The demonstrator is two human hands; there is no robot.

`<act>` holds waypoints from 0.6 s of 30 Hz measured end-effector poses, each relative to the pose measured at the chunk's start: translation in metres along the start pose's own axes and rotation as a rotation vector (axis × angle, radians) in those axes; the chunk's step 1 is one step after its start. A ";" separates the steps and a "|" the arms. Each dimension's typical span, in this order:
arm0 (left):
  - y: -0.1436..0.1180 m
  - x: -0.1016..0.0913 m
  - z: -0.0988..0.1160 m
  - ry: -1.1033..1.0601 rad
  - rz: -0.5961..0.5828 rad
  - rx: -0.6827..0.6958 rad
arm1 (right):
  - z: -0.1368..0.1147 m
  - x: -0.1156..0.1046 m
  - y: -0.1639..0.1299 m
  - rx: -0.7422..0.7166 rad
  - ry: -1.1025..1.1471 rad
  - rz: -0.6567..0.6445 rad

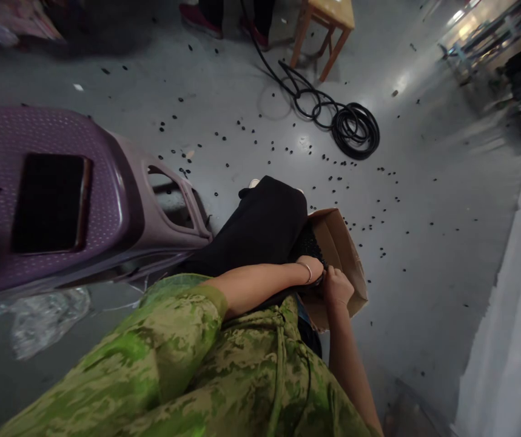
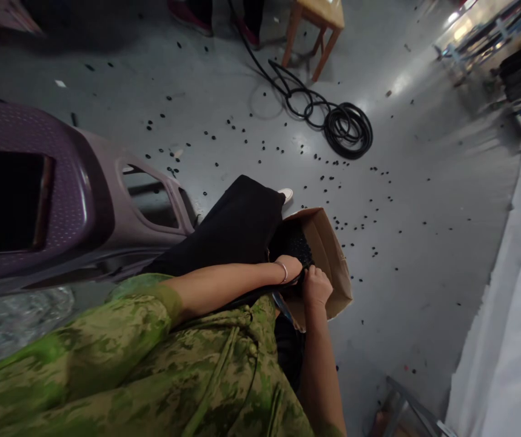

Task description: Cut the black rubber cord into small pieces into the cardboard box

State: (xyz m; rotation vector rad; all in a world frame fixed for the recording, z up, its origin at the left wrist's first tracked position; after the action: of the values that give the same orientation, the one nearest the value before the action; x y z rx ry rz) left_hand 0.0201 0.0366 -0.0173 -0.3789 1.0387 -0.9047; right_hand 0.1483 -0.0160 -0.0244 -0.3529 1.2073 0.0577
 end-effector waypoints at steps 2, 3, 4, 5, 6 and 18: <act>-0.001 -0.003 0.000 0.005 0.025 -0.002 | 0.001 -0.002 0.002 0.066 0.038 0.005; -0.002 -0.004 0.000 0.007 0.040 0.001 | 0.001 -0.005 0.004 0.111 0.065 0.008; -0.004 -0.006 0.000 -0.004 0.053 -0.006 | 0.002 -0.007 0.004 0.157 0.100 0.012; -0.005 -0.008 0.000 -0.017 0.063 -0.012 | 0.003 -0.010 0.005 0.197 0.144 0.014; -0.006 -0.009 0.000 -0.028 0.069 -0.014 | 0.004 -0.013 0.006 0.233 0.195 0.015; -0.020 -0.016 0.001 0.014 0.124 0.130 | 0.042 0.001 -0.008 0.381 1.408 -0.034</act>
State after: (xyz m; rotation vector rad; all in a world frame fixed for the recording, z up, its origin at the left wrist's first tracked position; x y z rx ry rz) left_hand 0.0087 0.0368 0.0059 -0.1977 0.9992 -0.8597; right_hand 0.1889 -0.0112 -0.0108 -0.0222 2.5426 -0.5310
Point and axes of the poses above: each hand's wrist, its own y-axis towards the middle knuckle, its own x-axis out of the palm, z = x × y, the point moved 1 cm from there along y, towards the middle knuckle, and after that the axes turned 13 degrees about -x, right-handed, at the moved point
